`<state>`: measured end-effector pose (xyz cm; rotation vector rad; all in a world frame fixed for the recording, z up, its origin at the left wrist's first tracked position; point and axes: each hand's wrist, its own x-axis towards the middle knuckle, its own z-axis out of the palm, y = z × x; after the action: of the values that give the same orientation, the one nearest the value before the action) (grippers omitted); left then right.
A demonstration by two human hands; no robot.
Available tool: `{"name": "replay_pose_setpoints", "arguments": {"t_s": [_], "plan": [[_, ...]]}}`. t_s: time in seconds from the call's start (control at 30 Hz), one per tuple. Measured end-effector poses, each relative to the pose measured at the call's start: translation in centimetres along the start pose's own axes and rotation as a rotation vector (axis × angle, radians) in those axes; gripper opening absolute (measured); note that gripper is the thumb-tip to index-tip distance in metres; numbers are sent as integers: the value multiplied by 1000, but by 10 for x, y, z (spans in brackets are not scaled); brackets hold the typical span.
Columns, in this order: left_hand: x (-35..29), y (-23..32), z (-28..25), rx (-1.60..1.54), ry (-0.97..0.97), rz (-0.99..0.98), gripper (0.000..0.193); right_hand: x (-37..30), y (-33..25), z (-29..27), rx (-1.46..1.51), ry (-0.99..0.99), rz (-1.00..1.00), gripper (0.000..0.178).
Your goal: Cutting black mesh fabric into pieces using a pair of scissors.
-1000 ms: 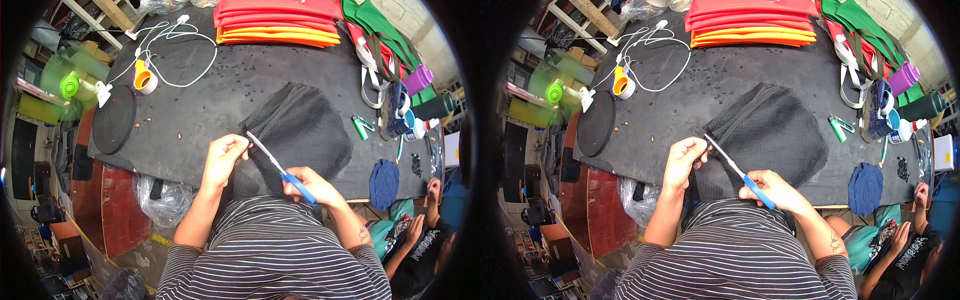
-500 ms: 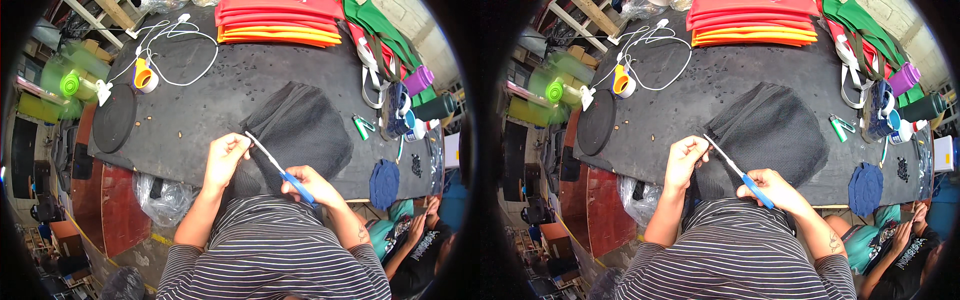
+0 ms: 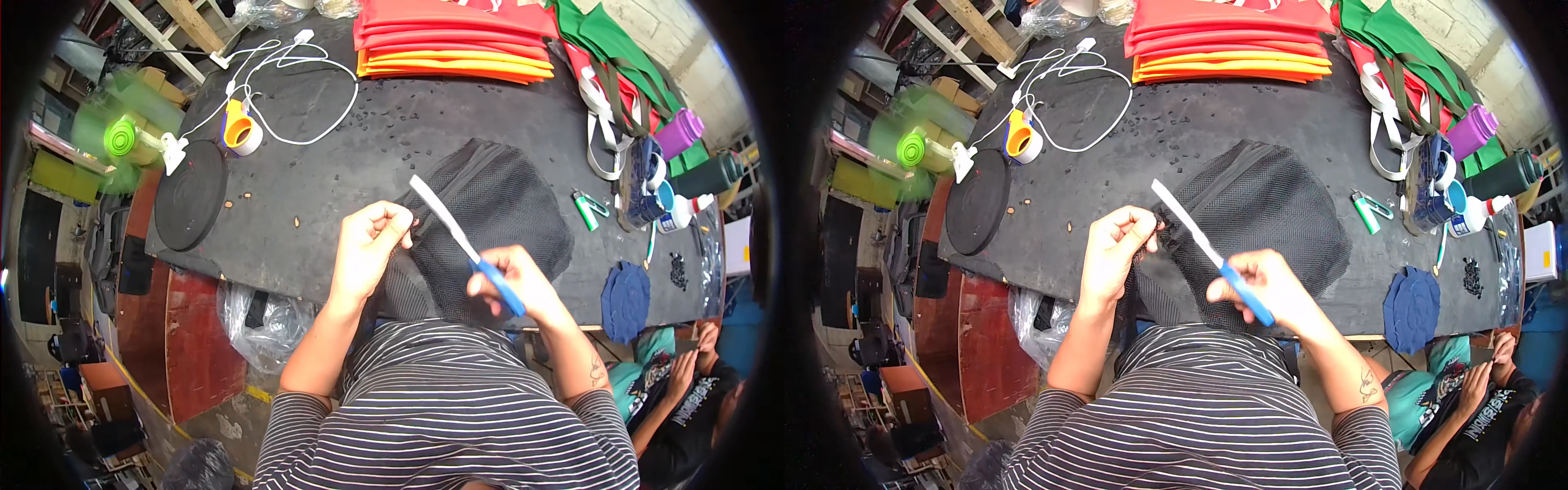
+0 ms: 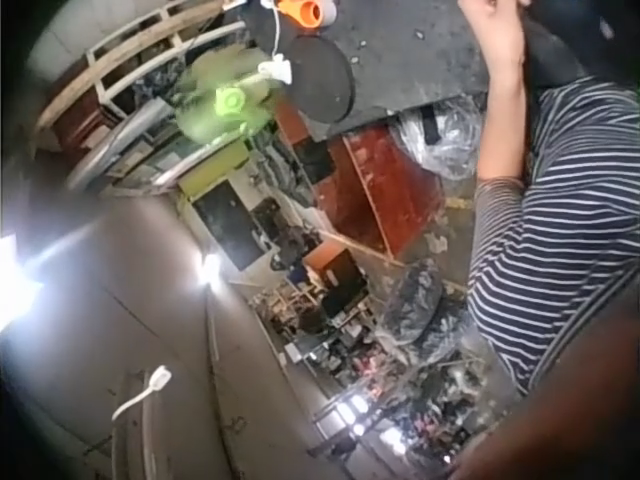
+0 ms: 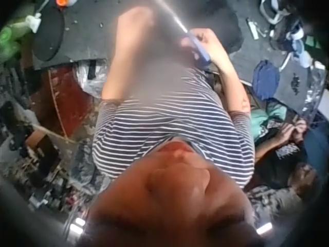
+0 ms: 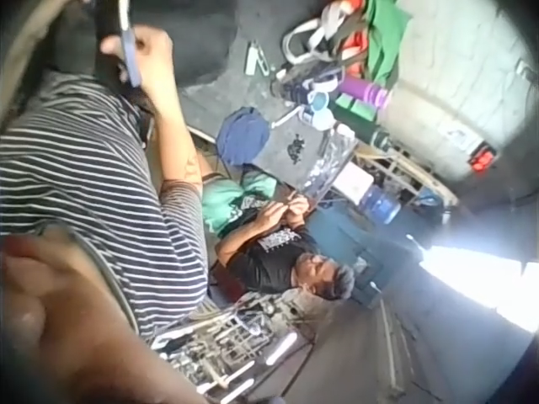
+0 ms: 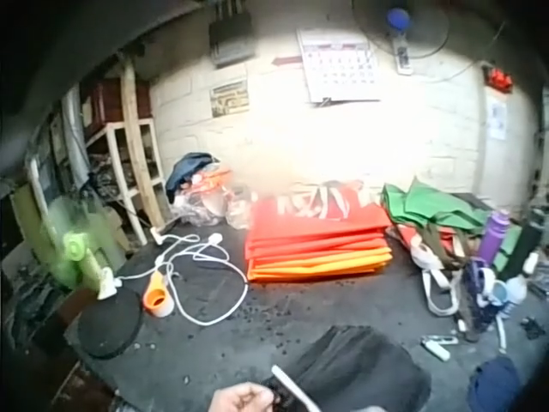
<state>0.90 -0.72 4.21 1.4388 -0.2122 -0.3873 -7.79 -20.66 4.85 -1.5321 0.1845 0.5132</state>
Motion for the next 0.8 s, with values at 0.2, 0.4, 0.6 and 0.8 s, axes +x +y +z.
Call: {"name": "replay_pose_setpoints", "arguments": {"t_s": [0.2,0.4,0.6,0.8], "plan": [[20,13,32,-56,4,171,10,34,-22,11,222,45,-474,44],[37,43,39,-8,-22,459,44,38,-79,-28,161,364,-618,20],[4,2,12,375,-485,115,61,0,-116,-147,453,305,-938,17],[-17,16,30,83,-512,-142,21,-20,-126,-181,-93,497,-705,19]]}}
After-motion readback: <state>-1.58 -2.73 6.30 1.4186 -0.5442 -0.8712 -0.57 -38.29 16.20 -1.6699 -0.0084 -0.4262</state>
